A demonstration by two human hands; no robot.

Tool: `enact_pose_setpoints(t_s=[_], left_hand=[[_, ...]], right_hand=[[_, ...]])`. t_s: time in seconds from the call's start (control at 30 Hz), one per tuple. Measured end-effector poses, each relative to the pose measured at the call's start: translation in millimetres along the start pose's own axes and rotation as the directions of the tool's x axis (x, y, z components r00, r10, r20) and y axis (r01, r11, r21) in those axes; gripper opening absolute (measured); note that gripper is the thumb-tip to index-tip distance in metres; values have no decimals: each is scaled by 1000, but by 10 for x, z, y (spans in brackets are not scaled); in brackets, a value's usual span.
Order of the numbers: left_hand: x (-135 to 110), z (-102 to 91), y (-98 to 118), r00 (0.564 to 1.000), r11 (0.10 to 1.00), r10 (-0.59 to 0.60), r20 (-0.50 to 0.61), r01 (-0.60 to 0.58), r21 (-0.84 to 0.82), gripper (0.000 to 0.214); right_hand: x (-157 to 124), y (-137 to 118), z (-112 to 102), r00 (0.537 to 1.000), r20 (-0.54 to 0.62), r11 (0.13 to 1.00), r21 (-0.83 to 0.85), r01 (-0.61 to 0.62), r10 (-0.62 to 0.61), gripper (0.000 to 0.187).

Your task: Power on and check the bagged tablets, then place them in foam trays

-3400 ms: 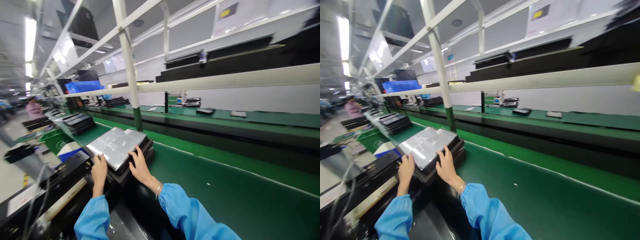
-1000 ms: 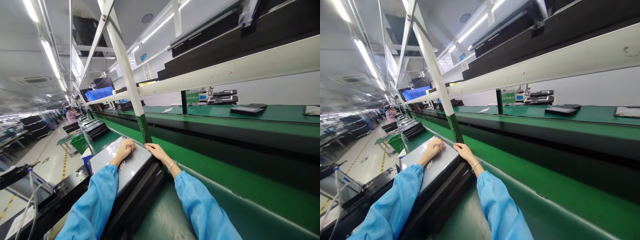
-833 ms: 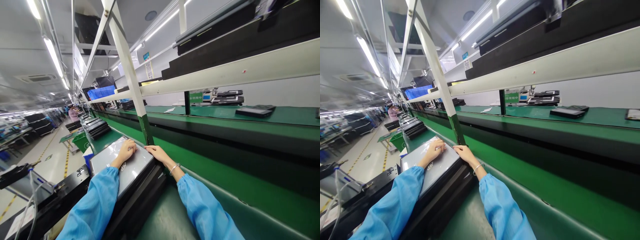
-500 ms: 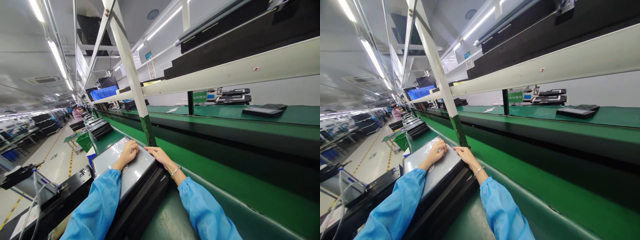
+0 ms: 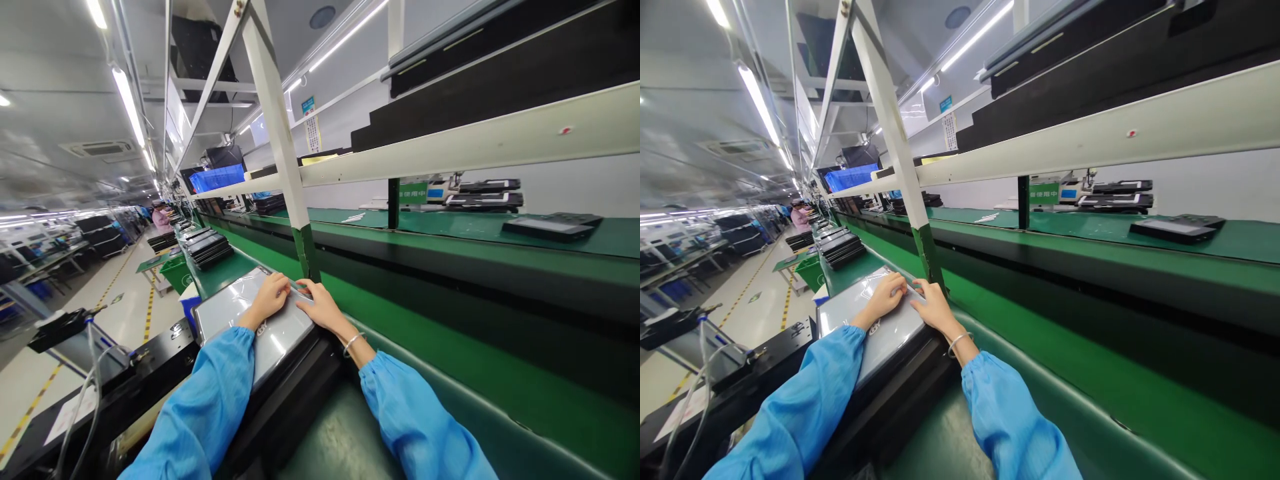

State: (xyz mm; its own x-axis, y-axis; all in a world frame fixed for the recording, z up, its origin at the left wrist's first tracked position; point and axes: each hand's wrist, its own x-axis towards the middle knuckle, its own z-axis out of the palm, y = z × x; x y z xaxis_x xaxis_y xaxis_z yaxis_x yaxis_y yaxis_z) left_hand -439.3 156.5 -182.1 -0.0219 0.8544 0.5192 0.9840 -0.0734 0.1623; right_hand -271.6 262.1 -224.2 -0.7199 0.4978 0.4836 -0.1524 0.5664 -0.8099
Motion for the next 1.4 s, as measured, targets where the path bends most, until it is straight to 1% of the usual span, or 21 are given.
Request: enact_pose_setpoints(t_s=[0.13, 0.27, 0.33, 0.43, 0.5, 0.57, 0.67, 0.83, 0.93, 1.03, 1.13, 1.2, 1.23, 1.3, 1.37, 1.4], left_hand=[[5, 39, -33, 1000, 1000, -11, 4, 11, -17, 17], [7, 69, -42, 999, 998, -38, -6, 37, -43, 15], [6, 69, -60, 998, 996, -59, -19, 57, -63, 15], [-9, 59, -156, 988, 987, -138, -74, 131, -92, 25], [-33, 60, -269, 963, 969, -238, -128, 226, -101, 36], [-67, 79, -390, 927, 939, -342, -151, 331, -95, 41], [-110, 144, -518, 894, 901, -433, -113, 429, -62, 36], [-126, 229, -570, 872, 873, -487, -52, 487, -21, 42], [-147, 189, -610, 849, 850, -527, -24, 527, -12, 45], [-169, 87, -688, 815, 816, -578, -21, 579, 0, 50], [-90, -5, -800, 793, 793, -607, -42, 609, 36, 52], [45, -16, -896, 798, 793, -599, -65, 603, 90, 46], [127, -6, -949, 805, 795, -590, -71, 594, 122, 42], [285, 33, -1056, 815, 796, -576, -63, 577, 183, 28], [384, 63, -1154, 808, 781, -588, -46, 582, 227, 17], [402, 64, -1196, 797, 767, -603, -46, 594, 244, 17]], right_hand=[[3, 90, 16, 999, -47, 999, 32, -13, 15, 41], [8, 168, 70, 994, -100, 993, 107, -41, 52, 25], [-3, 188, 105, 988, -132, 988, 141, -55, 74, 22], [-42, 203, 144, 980, -174, 981, 181, -65, 97, 25], [-73, 212, 161, 976, -192, 977, 204, -63, 103, 28], [-98, 225, 181, 973, -208, 974, 218, -56, 103, 29], [-121, 257, 224, 967, -238, 976, 216, -37, 89, 30], [-153, 314, 293, 957, -289, 987, 161, 20, 28, 41], [-154, 320, 283, 966, -255, 987, 133, 85, -49, 40], [-149, 256, 217, 972, -191, 982, 104, 160, -138, 41], [-179, 83, 171, 963, -115, 969, 28, 247, -243, 48], [-226, -74, 210, 955, -33, 955, -39, 293, -295, 45], [-253, -151, 253, 954, 3, 951, -76, 298, -299, 40], [-299, -279, 367, 962, 46, 950, -151, 274, -270, 33], [-323, -360, 474, 970, 71, 948, -209, 241, -231, 31], [-326, -386, 510, 973, 86, 946, -228, 230, -216, 32]])
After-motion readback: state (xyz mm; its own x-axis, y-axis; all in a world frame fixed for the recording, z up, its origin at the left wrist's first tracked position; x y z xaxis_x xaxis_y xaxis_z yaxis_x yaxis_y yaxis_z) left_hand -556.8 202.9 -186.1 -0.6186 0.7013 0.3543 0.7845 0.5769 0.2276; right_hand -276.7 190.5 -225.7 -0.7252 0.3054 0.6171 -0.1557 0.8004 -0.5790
